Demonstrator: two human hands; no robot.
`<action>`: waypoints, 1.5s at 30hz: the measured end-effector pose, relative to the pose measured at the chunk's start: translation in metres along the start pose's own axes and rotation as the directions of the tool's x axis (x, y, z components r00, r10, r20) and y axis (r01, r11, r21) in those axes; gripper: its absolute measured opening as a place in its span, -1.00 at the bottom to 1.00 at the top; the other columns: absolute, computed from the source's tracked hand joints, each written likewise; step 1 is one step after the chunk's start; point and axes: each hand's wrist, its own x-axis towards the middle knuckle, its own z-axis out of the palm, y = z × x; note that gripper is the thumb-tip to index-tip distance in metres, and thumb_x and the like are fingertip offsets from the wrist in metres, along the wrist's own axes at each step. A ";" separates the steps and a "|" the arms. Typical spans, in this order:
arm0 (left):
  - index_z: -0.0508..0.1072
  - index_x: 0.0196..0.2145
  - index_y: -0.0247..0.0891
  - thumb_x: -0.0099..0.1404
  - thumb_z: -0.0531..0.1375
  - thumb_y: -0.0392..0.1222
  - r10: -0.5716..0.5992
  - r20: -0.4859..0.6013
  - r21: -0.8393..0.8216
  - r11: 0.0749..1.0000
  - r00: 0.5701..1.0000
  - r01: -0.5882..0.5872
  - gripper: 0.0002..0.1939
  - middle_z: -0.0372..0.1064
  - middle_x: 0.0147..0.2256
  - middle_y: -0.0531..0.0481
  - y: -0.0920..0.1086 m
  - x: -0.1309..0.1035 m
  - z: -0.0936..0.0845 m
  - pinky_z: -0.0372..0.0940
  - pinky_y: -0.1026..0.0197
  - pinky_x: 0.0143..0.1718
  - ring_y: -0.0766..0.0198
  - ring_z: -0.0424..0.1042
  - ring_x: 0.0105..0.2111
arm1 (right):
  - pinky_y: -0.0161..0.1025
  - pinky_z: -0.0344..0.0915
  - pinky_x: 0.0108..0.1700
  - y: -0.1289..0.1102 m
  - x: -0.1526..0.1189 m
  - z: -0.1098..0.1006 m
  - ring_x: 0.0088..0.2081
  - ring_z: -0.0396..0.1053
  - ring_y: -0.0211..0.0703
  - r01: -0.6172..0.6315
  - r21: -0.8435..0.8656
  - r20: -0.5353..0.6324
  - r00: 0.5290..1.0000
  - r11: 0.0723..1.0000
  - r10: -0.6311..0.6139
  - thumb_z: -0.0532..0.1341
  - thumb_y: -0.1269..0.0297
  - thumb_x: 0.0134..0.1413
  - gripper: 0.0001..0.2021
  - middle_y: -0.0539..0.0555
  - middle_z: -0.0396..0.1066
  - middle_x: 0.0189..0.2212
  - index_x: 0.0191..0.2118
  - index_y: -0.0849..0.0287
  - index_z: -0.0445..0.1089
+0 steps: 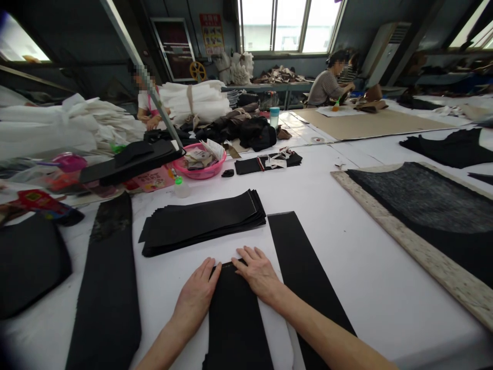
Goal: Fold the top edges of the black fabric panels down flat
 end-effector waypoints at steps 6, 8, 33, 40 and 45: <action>0.35 0.07 -0.36 0.17 -0.07 -0.59 -0.034 -0.057 -0.002 0.999 0.998 0.034 -0.45 0.36 0.08 -0.24 -0.010 -0.017 0.001 0.39 0.00 0.03 0.02 0.36 0.10 | 0.07 0.22 0.18 0.008 -0.015 -0.008 0.20 0.24 0.07 -0.120 -0.052 0.001 0.993 0.991 0.120 0.25 0.31 0.19 -0.65 0.17 0.30 0.17 0.10 0.05 0.36; 0.35 0.07 -0.36 0.17 -0.07 -0.60 -0.066 -0.106 -0.039 0.997 0.992 0.062 -0.45 0.35 0.09 -0.22 -0.009 -0.022 0.006 0.39 -0.01 0.04 0.03 0.35 0.11 | 0.07 0.21 0.19 0.010 -0.018 -0.012 0.21 0.22 0.07 -0.153 -0.041 0.000 0.988 0.987 0.153 0.27 0.32 0.17 -0.64 0.17 0.30 0.18 0.10 0.04 0.37; 0.32 0.12 -0.30 0.10 0.06 0.50 -0.357 0.180 -0.983 -0.094 0.917 0.157 -0.10 0.39 0.05 -0.27 -0.016 -0.019 -0.037 0.35 -0.02 0.02 -0.09 0.41 0.02 | -0.41 0.22 -0.30 -0.033 0.086 -0.175 -0.35 0.31 -0.33 -0.113 0.720 0.123 0.992 0.685 0.034 0.22 0.34 0.17 -0.95 -0.08 0.39 -0.39 -0.31 0.18 0.41; 0.44 0.01 -0.25 0.00 0.42 0.05 -0.380 0.419 -0.906 -0.124 0.824 0.404 -0.36 0.48 -0.06 -0.12 -0.050 -0.021 -0.052 0.33 0.02 0.05 -0.05 0.43 -0.01 | -0.39 0.22 -0.31 -0.048 0.117 -0.251 -0.37 0.28 -0.33 0.101 0.851 -0.239 0.949 0.516 0.208 0.27 0.34 0.09 -0.94 -0.07 0.36 -0.41 -0.30 0.20 0.43; 0.50 -0.09 -0.29 0.00 0.41 -0.01 -0.511 0.480 -0.865 -0.137 0.713 0.484 -0.47 0.54 -0.14 -0.08 -0.101 -0.025 -0.061 0.37 0.07 0.00 0.01 0.49 -0.10 | -0.44 0.24 -0.38 -0.026 0.132 -0.243 -0.38 0.34 -0.34 0.164 0.941 -0.286 0.853 0.296 0.437 0.31 0.25 0.02 -0.87 -0.10 0.38 -0.42 -0.31 0.12 0.38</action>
